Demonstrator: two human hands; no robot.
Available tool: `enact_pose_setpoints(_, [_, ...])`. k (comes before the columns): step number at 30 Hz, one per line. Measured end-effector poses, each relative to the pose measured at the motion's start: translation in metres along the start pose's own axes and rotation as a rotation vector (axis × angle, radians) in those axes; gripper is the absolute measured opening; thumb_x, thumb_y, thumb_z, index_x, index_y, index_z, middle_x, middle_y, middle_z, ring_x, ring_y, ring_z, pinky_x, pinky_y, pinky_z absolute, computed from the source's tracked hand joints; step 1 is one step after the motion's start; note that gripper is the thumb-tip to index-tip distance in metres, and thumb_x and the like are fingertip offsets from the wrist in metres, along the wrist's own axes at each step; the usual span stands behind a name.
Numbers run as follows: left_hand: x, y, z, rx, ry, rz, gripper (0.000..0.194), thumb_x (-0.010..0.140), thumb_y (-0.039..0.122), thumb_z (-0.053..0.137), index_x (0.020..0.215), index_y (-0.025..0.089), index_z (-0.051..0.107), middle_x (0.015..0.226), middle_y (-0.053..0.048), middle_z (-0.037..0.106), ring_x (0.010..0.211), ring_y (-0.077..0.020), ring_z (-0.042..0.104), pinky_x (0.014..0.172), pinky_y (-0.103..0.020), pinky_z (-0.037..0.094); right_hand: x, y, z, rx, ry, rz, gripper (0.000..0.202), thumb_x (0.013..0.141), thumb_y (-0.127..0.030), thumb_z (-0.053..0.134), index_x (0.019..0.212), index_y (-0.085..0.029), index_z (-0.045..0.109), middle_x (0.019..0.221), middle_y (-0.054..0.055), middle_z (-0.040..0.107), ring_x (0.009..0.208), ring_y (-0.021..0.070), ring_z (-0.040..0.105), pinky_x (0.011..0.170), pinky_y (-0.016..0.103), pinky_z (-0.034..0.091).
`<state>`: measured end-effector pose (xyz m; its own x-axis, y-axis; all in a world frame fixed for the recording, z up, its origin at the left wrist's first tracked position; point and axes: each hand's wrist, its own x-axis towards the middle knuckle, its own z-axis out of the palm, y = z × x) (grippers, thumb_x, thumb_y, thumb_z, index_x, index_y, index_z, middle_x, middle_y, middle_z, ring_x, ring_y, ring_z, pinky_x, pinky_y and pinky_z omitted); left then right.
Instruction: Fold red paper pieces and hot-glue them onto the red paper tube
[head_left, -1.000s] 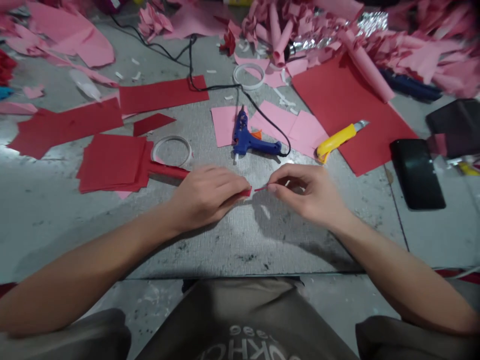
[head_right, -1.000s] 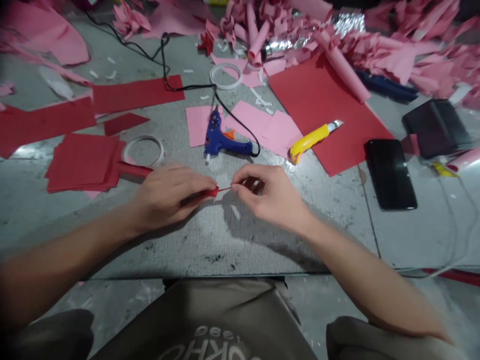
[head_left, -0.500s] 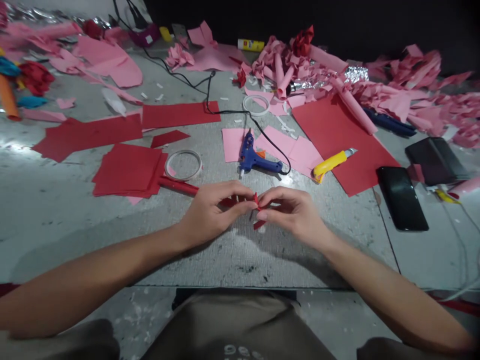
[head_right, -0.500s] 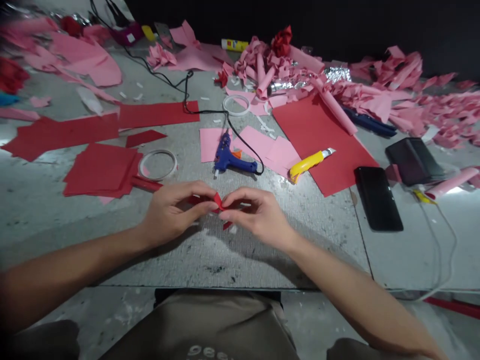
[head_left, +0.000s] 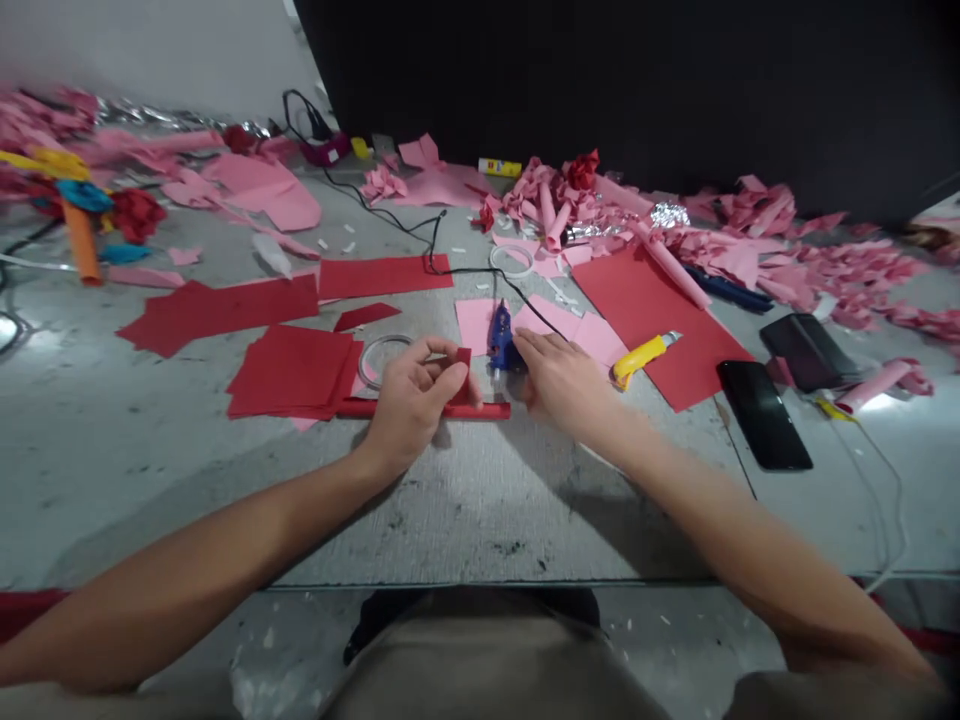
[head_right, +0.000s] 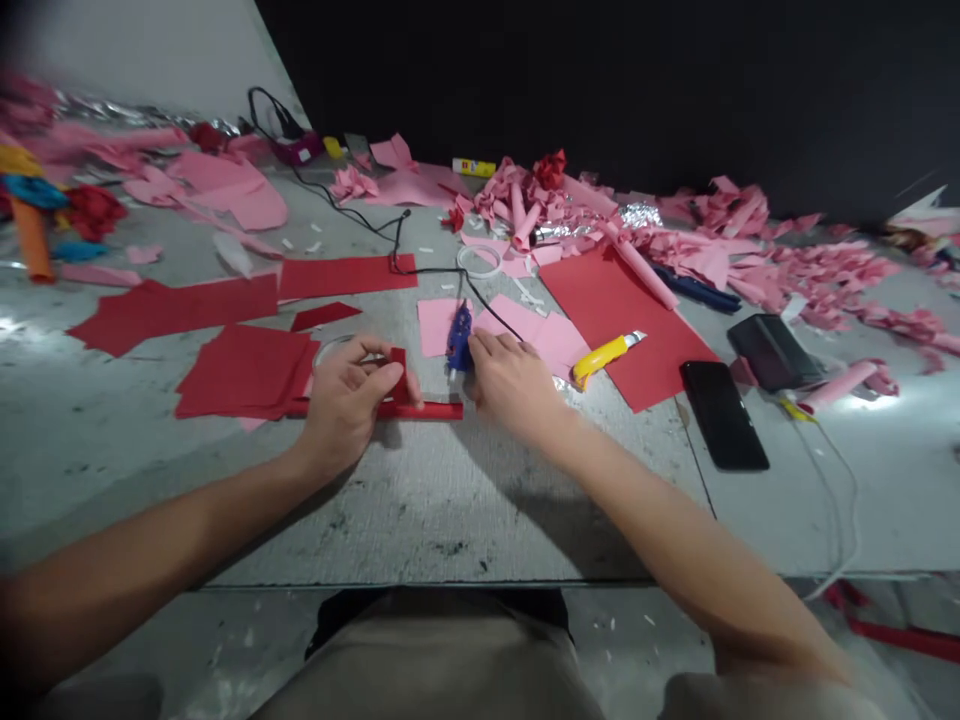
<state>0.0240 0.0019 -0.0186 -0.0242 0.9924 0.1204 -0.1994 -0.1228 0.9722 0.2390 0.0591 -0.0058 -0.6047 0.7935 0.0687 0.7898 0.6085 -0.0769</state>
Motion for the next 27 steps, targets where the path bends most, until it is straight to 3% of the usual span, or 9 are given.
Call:
enact_pose_setpoints(4, [0.0, 0.002, 0.001, 0.006, -0.024, -0.016, 0.023, 0.098, 0.038, 0.07, 0.101, 0.022, 0.053, 0.067, 0.003, 0.069, 0.055, -0.0112, 0.061, 0.059, -0.025, 0.051, 0.033, 0.002, 0.003, -0.073, -0.041, 0.086, 0.038, 0.089, -0.008, 0.057, 0.126, -0.006, 0.066, 0.125, 0.025, 0.071, 0.112, 0.0366, 0.066, 0.095, 0.045, 0.052])
enact_pose_setpoints(8, [-0.002, 0.004, 0.003, 0.01, -0.038, -0.033, 0.023, 0.102, 0.041, 0.064, 0.104, 0.024, 0.048, 0.066, 0.006, 0.066, 0.047, -0.0083, 0.049, 0.05, -0.022, 0.037, 0.041, 0.012, -0.003, -0.045, 0.002, 0.093, 0.035, 0.086, -0.009, 0.063, 0.121, -0.009, 0.067, 0.126, 0.023, 0.067, 0.103, 0.0317, 0.067, 0.087, 0.038, 0.05])
enact_pose_setpoints(12, [-0.002, 0.002, 0.004, 0.017, -0.031, -0.036, 0.02, 0.107, 0.042, 0.059, 0.109, 0.026, 0.047, 0.064, 0.008, 0.061, 0.048, -0.0079, 0.044, 0.05, -0.021, 0.033, 0.023, 0.022, -0.016, 0.037, 0.127, 0.098, 0.026, 0.091, -0.017, 0.065, 0.117, -0.015, 0.065, 0.119, 0.016, 0.067, 0.097, 0.0277, 0.067, 0.079, 0.035, 0.049])
enact_pose_setpoints(14, [-0.002, -0.001, 0.005, 0.022, -0.037, -0.035, 0.021, 0.108, 0.044, 0.059, 0.108, 0.024, 0.05, 0.065, 0.007, 0.061, 0.051, -0.0081, 0.043, 0.051, -0.022, 0.033, 0.007, 0.023, -0.02, 0.133, 0.246, 0.116, 0.011, 0.1, -0.029, 0.062, 0.104, -0.019, 0.062, 0.101, 0.009, 0.066, 0.089, 0.0246, 0.065, 0.075, 0.033, 0.048])
enact_pose_setpoints(16, [-0.001, -0.003, 0.005, 0.033, -0.054, -0.034, 0.026, 0.108, 0.047, 0.058, 0.102, 0.022, 0.054, 0.067, 0.003, 0.064, 0.052, -0.0085, 0.043, 0.052, -0.023, 0.034, -0.011, 0.024, -0.021, 0.342, 0.442, 0.187, 0.022, 0.103, -0.039, 0.062, 0.089, -0.022, 0.056, 0.081, 0.001, 0.06, 0.075, 0.0211, 0.06, 0.067, 0.031, 0.045])
enact_pose_setpoints(20, [-0.004, -0.006, 0.002, 0.103, -0.082, -0.033, 0.035, 0.109, 0.05, 0.058, 0.092, 0.019, 0.063, 0.076, -0.002, 0.068, 0.056, -0.0092, 0.046, 0.056, -0.026, 0.038, -0.035, 0.028, -0.011, 0.564, 0.443, 0.219, 0.02, 0.1, -0.039, 0.064, 0.088, -0.023, 0.06, 0.072, -0.002, 0.059, 0.064, 0.018, 0.055, 0.061, 0.03, 0.042])
enact_pose_setpoints(23, [-0.008, -0.004, -0.002, 0.275, -0.038, 0.086, 0.032, 0.11, 0.046, 0.057, 0.098, 0.019, 0.069, 0.082, -0.001, 0.067, 0.068, -0.0118, 0.057, 0.065, -0.027, 0.045, -0.04, 0.035, 0.0, 0.445, 0.382, 0.143, 0.009, 0.093, -0.03, 0.066, 0.096, -0.021, 0.065, 0.079, 0.002, 0.066, 0.068, 0.0194, 0.06, 0.063, 0.031, 0.041])
enact_pose_setpoints(25, [-0.008, -0.002, -0.007, 0.44, 0.007, 0.242, 0.025, 0.111, 0.04, 0.057, 0.105, 0.02, 0.07, 0.082, 0.0, 0.066, 0.076, -0.0137, 0.062, 0.072, -0.028, 0.049, -0.04, 0.038, 0.007, 0.334, 0.341, 0.082, 0.009, 0.091, -0.027, 0.064, 0.099, -0.021, 0.065, 0.085, 0.004, 0.07, 0.072, 0.0212, 0.063, 0.064, 0.032, 0.04])
enact_pose_setpoints(27, [-0.003, 0.0, -0.011, 0.651, -0.038, 0.441, 0.016, 0.109, 0.031, 0.061, 0.115, 0.019, 0.07, 0.087, -0.001, 0.069, 0.08, -0.0151, 0.065, 0.076, -0.029, 0.05, -0.039, 0.038, 0.012, 0.272, 0.308, 0.052, 0.009, 0.091, -0.026, 0.062, 0.099, -0.021, 0.063, 0.087, 0.006, 0.07, 0.074, 0.0226, 0.064, 0.064, 0.033, 0.038])
